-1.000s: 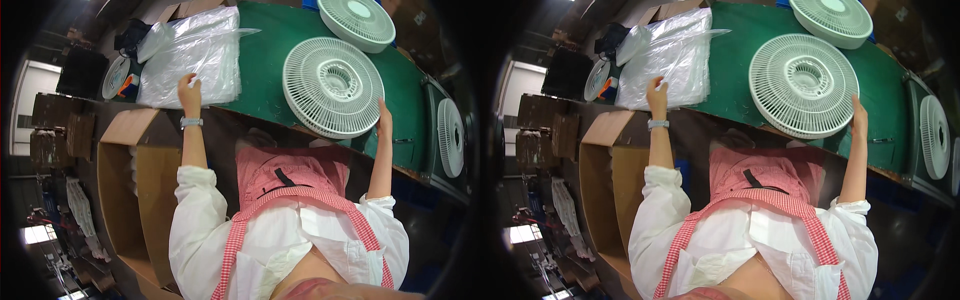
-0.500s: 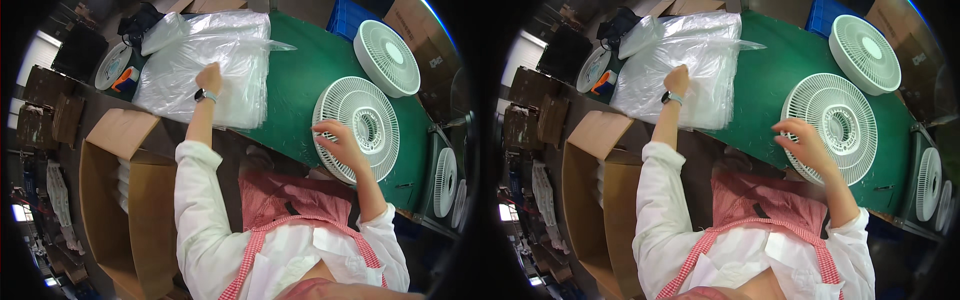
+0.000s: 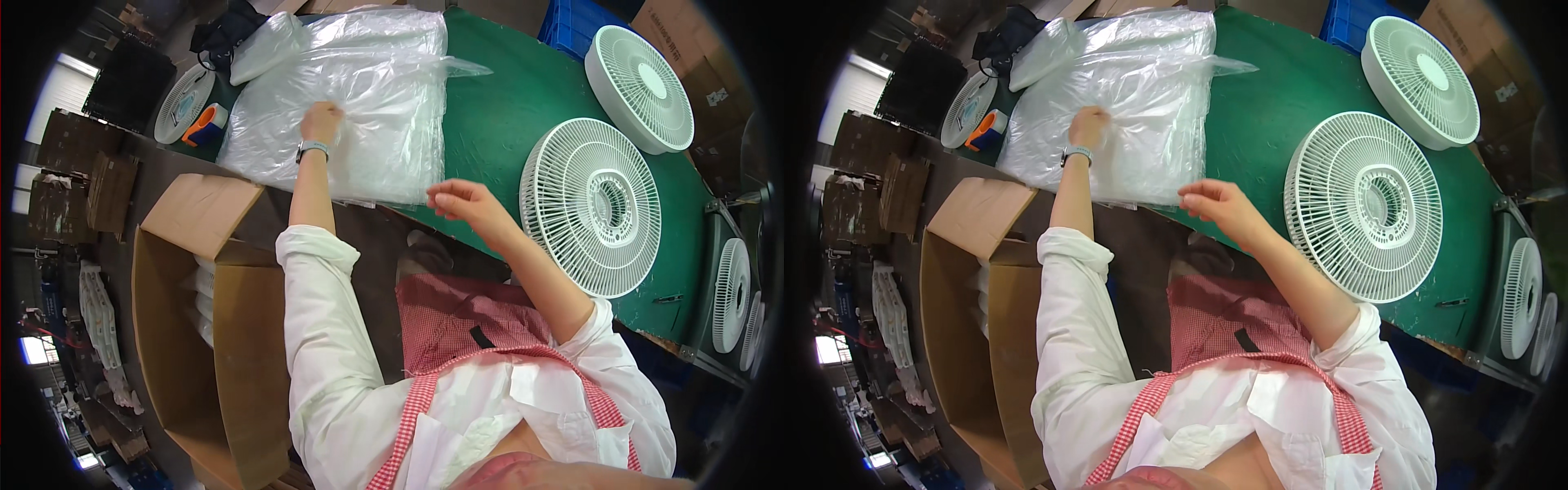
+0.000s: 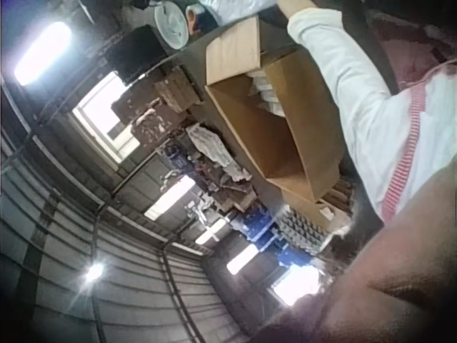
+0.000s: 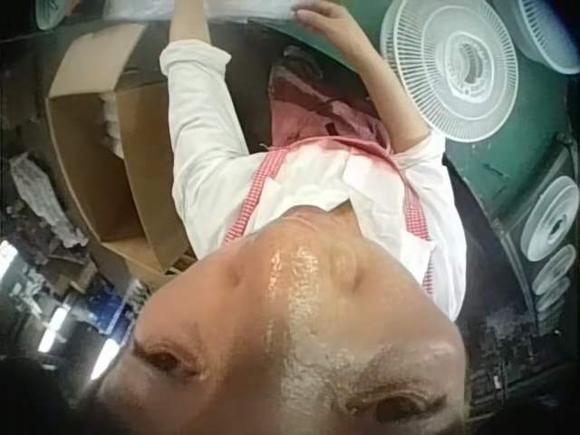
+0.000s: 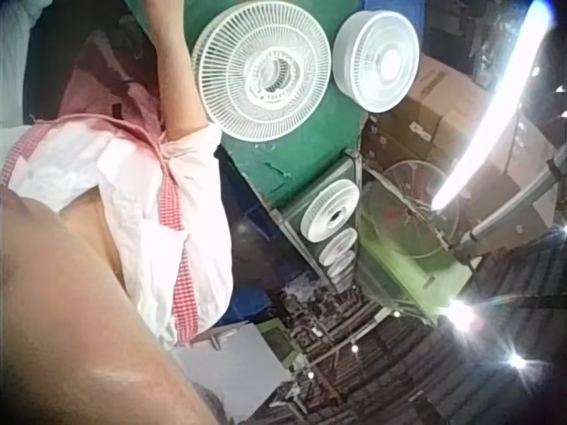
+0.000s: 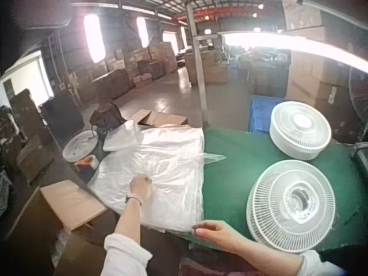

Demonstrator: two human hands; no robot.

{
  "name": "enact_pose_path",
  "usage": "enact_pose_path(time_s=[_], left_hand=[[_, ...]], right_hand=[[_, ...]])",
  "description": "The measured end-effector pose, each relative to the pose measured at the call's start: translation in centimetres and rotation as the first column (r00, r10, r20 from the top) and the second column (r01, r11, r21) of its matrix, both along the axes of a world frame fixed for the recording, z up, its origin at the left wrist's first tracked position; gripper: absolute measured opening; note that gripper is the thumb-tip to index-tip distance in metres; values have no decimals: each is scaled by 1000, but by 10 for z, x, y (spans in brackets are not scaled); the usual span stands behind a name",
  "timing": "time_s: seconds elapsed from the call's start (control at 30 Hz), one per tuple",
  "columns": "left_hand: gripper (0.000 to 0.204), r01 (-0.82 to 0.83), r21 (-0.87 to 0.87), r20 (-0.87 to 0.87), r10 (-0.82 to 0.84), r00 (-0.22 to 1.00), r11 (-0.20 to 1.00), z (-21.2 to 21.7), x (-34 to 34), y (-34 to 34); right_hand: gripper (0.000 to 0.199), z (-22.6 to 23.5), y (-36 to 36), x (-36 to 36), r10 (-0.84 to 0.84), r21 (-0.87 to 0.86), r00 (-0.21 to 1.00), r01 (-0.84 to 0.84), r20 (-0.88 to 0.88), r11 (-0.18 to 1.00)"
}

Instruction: The recorder is assembling components of fan grilles and placing the finished parts into plastic bags.

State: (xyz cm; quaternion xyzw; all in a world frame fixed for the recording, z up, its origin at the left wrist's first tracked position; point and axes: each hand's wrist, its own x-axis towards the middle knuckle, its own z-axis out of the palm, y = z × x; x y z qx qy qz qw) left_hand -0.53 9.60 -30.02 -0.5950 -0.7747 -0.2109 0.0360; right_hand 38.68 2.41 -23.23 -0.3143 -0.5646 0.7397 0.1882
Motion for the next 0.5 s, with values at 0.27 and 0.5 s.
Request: enact_pose_path(time_s=[0.27, 0.5], left_hand=[[26, -163, 251, 249, 99, 963, 954, 61, 1, 18], [32, 208, -262, 175, -166, 971, 942, 55, 33, -2]], right_hand=[[33, -9, 11, 30, -57, 5, 992, 56, 117, 998], [32, -2, 24, 1, -17, -3, 996, 18, 83, 1000]])
